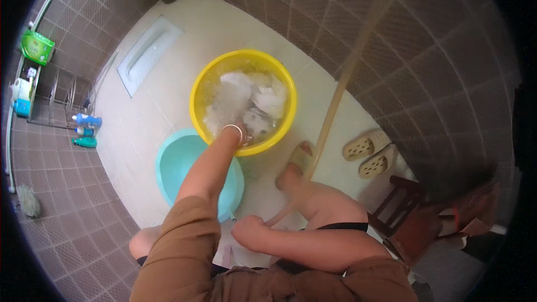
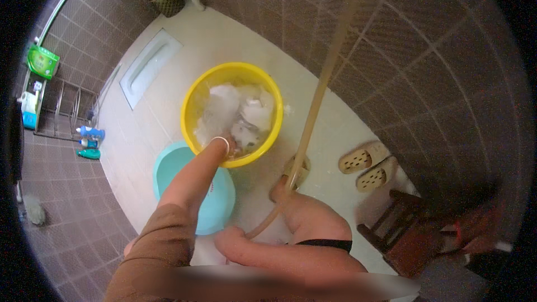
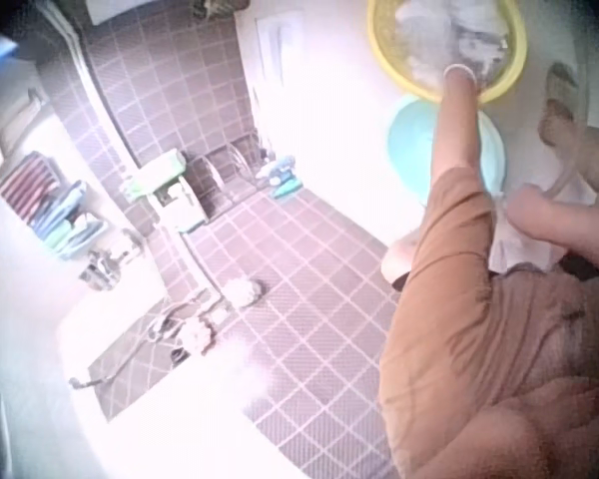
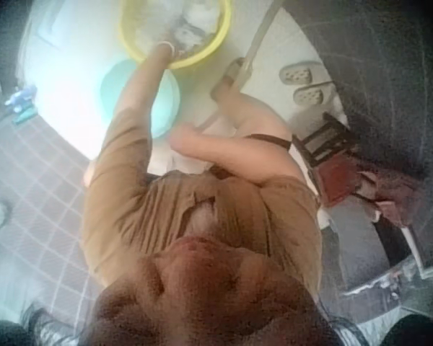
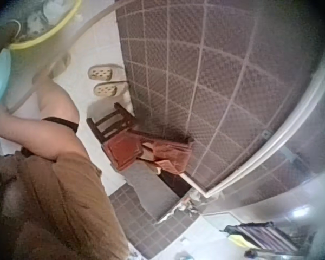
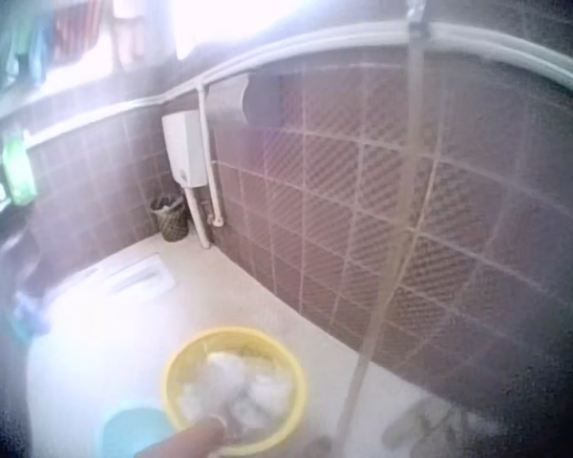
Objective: The person washes clothes by hand in a basin of soapy water, pours out the dirty water, refills the basin with water from a hose, and rinses and wrings the clothes.
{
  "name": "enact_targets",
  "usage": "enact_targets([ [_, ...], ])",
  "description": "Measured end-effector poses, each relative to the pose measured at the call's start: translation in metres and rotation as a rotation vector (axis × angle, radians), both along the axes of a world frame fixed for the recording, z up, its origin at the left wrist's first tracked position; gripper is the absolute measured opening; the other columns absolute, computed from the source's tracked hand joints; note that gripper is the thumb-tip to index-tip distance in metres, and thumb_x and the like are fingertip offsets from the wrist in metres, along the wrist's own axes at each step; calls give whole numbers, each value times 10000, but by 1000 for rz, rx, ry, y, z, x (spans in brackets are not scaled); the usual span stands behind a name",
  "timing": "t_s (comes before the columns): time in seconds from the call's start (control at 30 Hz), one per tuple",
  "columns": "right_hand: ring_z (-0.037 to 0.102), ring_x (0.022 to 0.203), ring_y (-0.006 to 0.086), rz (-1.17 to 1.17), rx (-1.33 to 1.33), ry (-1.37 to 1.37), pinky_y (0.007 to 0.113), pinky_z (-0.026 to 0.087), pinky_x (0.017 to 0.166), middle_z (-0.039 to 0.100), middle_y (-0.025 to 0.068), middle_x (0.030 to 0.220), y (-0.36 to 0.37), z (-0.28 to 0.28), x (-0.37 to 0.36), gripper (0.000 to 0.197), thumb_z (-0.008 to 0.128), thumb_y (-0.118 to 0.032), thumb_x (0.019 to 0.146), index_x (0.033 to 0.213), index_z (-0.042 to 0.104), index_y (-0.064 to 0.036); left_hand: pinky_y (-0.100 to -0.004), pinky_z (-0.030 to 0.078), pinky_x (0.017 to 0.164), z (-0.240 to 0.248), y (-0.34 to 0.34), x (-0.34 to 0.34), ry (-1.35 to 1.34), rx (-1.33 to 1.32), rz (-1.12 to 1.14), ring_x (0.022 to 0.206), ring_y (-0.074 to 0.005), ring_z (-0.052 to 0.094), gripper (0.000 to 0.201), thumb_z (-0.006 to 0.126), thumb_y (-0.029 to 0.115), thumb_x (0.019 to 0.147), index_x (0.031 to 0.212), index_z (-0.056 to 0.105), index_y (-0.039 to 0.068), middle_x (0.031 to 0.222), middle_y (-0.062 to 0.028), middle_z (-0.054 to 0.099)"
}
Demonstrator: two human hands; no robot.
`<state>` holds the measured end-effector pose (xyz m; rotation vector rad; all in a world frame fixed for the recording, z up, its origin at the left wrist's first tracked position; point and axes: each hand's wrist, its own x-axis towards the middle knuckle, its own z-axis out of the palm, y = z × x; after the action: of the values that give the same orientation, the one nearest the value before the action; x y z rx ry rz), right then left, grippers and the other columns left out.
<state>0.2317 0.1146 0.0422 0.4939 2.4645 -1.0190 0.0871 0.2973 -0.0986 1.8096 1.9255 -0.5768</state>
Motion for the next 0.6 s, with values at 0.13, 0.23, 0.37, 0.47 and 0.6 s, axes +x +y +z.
enact_targets([
  [0.13,632,701,255,35,50,45,368,502,527,639,102,741,0,-4,4,109,558,-86,669,721,646,-49,-374,443,778,62,-1,-17,-337,48,87,849,-329,577,471,586,406,676,948,591,22,904,-196,604],
  [0.23,628,681,259,-31,48,75,371,500,531,632,118,723,-5,-16,7,101,574,-80,651,712,647,-47,-364,453,725,121,-15,-32,-486,106,209,788,-317,589,443,582,382,670,944,592,34,833,-191,613],
  [0.37,620,669,257,59,106,127,385,496,558,628,124,712,-1,-23,-1,101,580,-100,643,699,646,-48,-341,457,718,209,-37,-54,-431,160,281,745,-268,596,432,593,375,669,945,598,43,798,-174,618],
  [0.47,616,677,257,73,151,139,393,493,569,627,123,716,-4,-45,-8,100,576,-101,642,695,645,-51,-314,455,720,277,-61,-71,-415,203,314,750,-211,589,436,598,333,691,993,577,18,833,-140,625],
  [0.6,614,703,258,12,167,146,392,491,574,628,122,760,-3,-43,-17,99,577,-98,638,698,647,-65,-296,452,708,343,-101,-121,-460,262,414,751,-175,560,387,587,258,719,981,555,-24,854,-116,608],
])
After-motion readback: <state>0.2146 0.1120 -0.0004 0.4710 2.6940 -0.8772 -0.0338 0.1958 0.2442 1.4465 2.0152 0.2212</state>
